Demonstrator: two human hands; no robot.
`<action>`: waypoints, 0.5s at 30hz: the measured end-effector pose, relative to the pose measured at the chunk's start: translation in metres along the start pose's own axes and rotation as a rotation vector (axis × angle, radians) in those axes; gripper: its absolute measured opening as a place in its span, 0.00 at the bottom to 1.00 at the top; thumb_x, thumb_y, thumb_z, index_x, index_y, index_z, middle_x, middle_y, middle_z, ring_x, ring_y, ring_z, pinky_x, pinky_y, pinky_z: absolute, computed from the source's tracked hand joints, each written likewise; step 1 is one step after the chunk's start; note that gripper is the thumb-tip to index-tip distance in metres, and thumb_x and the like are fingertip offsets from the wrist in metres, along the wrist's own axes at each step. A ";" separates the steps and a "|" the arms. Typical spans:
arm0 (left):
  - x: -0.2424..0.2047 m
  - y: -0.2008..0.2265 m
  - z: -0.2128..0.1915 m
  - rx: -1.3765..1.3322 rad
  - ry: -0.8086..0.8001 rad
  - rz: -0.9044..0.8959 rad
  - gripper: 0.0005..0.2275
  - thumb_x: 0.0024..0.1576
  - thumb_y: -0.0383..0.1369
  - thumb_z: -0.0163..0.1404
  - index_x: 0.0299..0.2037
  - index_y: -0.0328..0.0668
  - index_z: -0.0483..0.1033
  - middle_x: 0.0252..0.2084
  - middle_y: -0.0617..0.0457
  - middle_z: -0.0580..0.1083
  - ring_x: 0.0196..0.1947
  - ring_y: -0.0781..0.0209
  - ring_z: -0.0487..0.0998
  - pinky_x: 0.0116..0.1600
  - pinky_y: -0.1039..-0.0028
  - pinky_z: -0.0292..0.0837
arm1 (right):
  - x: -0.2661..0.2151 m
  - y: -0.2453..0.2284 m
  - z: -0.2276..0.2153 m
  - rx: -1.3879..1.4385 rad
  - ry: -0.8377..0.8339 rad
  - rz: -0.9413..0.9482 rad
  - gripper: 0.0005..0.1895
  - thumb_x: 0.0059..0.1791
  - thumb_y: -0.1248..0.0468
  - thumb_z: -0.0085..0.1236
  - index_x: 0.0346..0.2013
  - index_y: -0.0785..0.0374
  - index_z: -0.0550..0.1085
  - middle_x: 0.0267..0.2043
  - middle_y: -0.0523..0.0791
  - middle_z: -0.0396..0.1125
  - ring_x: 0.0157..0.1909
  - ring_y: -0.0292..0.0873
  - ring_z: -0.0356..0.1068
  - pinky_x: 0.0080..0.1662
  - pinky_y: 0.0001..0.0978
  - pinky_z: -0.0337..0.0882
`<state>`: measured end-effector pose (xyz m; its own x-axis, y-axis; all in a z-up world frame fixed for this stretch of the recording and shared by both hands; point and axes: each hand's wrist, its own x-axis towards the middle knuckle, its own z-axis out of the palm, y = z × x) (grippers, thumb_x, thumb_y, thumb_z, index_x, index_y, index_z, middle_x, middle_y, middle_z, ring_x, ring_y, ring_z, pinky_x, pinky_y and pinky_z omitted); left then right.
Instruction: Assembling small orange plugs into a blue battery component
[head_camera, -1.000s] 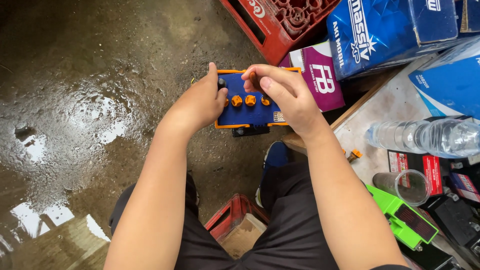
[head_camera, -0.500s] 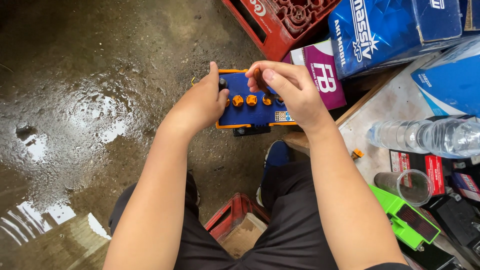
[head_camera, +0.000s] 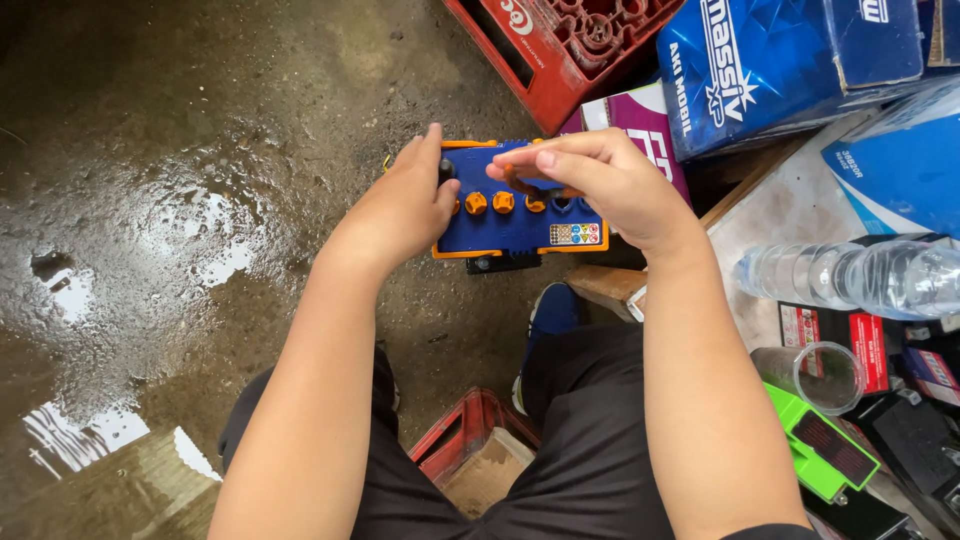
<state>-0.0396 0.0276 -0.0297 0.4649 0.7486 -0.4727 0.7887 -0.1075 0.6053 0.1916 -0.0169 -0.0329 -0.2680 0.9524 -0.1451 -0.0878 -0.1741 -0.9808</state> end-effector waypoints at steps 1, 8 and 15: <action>-0.002 0.002 -0.002 0.017 0.006 -0.005 0.31 0.65 0.35 0.41 0.76 0.29 0.44 0.73 0.23 0.52 0.69 0.24 0.59 0.64 0.41 0.65 | -0.002 -0.003 0.000 -0.011 0.041 0.045 0.14 0.55 0.61 0.52 0.49 0.66 0.79 0.49 0.47 0.77 0.56 0.38 0.74 0.61 0.31 0.73; -0.007 0.023 0.010 -0.185 0.489 0.631 0.21 0.50 0.19 0.55 0.55 0.40 0.78 0.64 0.45 0.69 0.63 0.45 0.73 0.64 0.63 0.72 | -0.002 -0.008 -0.003 -0.143 0.054 0.042 0.15 0.52 0.68 0.41 0.50 0.66 0.73 0.49 0.49 0.75 0.53 0.43 0.78 0.52 0.24 0.72; -0.022 0.037 0.007 -0.278 0.460 0.711 0.18 0.53 0.18 0.53 0.55 0.35 0.77 0.50 0.48 0.78 0.42 0.56 0.80 0.46 0.70 0.75 | 0.002 0.006 -0.010 -0.040 0.138 -0.027 0.09 0.49 0.72 0.37 0.42 0.61 0.65 0.43 0.48 0.71 0.49 0.41 0.72 0.54 0.28 0.70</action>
<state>-0.0175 0.0024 -0.0017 0.5526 0.7601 0.3418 0.2207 -0.5289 0.8195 0.2006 -0.0139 -0.0407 -0.1315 0.9825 -0.1321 -0.0542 -0.1402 -0.9886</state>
